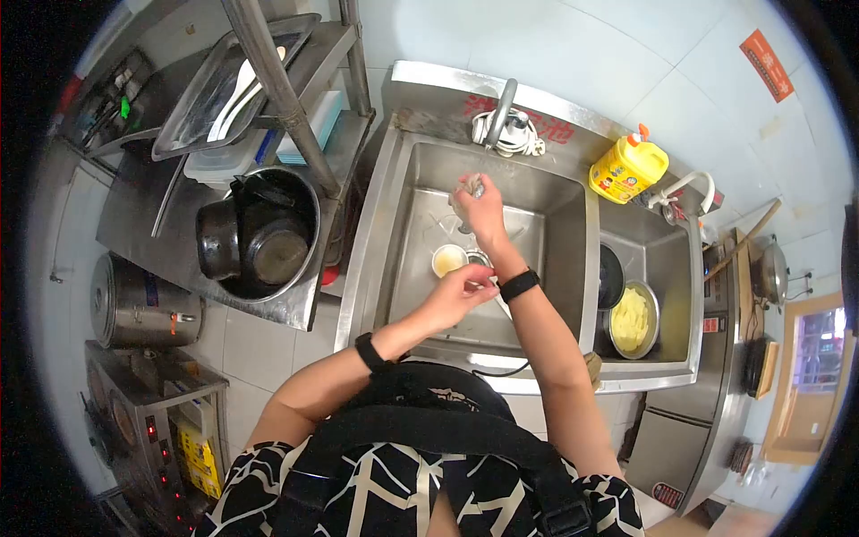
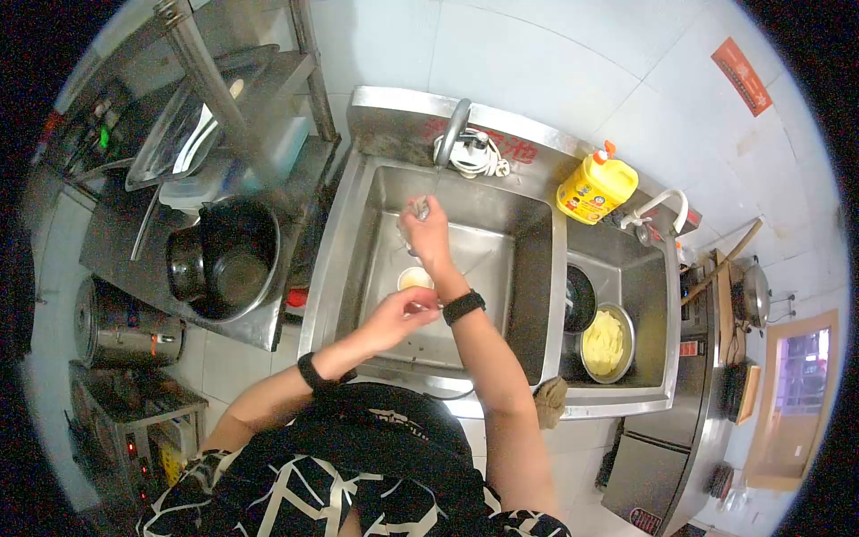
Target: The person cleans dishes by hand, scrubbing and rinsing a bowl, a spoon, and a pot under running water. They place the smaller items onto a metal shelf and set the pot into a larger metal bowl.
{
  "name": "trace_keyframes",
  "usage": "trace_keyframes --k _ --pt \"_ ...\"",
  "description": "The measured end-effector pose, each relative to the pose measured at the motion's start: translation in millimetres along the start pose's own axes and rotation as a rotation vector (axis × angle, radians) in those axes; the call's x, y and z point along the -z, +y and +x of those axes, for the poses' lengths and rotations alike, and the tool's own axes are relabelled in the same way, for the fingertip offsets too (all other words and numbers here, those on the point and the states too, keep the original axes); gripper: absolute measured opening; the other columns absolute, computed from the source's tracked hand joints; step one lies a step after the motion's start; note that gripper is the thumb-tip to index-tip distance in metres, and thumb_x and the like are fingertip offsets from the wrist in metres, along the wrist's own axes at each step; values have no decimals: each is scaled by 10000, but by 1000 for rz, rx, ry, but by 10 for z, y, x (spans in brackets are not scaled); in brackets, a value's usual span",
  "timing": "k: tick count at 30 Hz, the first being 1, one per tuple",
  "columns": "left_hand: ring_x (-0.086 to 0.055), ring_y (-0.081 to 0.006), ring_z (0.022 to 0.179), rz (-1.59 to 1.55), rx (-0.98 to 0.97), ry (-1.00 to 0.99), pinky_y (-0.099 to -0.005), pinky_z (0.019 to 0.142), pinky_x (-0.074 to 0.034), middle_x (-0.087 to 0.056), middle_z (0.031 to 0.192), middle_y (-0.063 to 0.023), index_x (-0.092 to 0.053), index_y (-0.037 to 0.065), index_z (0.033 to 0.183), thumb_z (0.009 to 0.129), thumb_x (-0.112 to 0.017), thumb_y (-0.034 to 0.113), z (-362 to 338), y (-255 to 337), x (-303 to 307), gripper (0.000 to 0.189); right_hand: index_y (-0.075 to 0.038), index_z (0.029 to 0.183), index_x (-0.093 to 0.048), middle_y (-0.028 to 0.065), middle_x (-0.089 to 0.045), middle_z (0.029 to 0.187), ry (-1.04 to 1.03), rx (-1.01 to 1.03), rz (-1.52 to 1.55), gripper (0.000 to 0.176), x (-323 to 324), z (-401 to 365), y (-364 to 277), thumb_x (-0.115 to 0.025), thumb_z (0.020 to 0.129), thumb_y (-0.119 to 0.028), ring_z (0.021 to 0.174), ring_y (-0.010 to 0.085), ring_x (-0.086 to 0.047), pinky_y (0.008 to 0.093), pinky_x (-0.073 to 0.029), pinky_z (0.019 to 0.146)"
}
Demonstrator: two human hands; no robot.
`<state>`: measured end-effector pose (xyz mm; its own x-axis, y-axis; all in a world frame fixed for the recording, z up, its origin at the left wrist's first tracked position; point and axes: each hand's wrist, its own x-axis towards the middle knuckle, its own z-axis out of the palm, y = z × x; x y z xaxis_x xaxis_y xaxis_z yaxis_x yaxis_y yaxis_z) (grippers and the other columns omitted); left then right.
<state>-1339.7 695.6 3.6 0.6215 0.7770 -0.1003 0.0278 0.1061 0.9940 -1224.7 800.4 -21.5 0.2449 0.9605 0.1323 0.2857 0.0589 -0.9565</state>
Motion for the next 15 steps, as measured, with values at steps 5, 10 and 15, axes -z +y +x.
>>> trace_keyframes --k 5,10,15 --pt "-548 -130 787 223 76 -36 -254 718 -440 -598 879 -69 -562 -9 997 822 -561 160 292 -848 325 243 -14 906 -533 227 -569 834 -163 108 -462 278 289 -245 682 -562 727 -225 792 401 -538 414 -439 686" --pt "-586 -172 728 280 369 230 -294 667 -453 -624 776 -111 -606 5 861 773 -527 56 179 -1401 707 129 4 827 -576 202 -585 845 -443 -197 -622 235 599 -765 1623 -543 751 -215 808 385 -543 428 -443 722" --pt "-586 -180 720 297 197 469 -290 671 -454 -617 802 -94 -585 20 872 784 -506 50 279 -1550 544 121 -8 788 -575 179 -588 890 -675 -12 -686 201 396 -960 3072 -573 737 -203 863 367 -541 436 -441 719"
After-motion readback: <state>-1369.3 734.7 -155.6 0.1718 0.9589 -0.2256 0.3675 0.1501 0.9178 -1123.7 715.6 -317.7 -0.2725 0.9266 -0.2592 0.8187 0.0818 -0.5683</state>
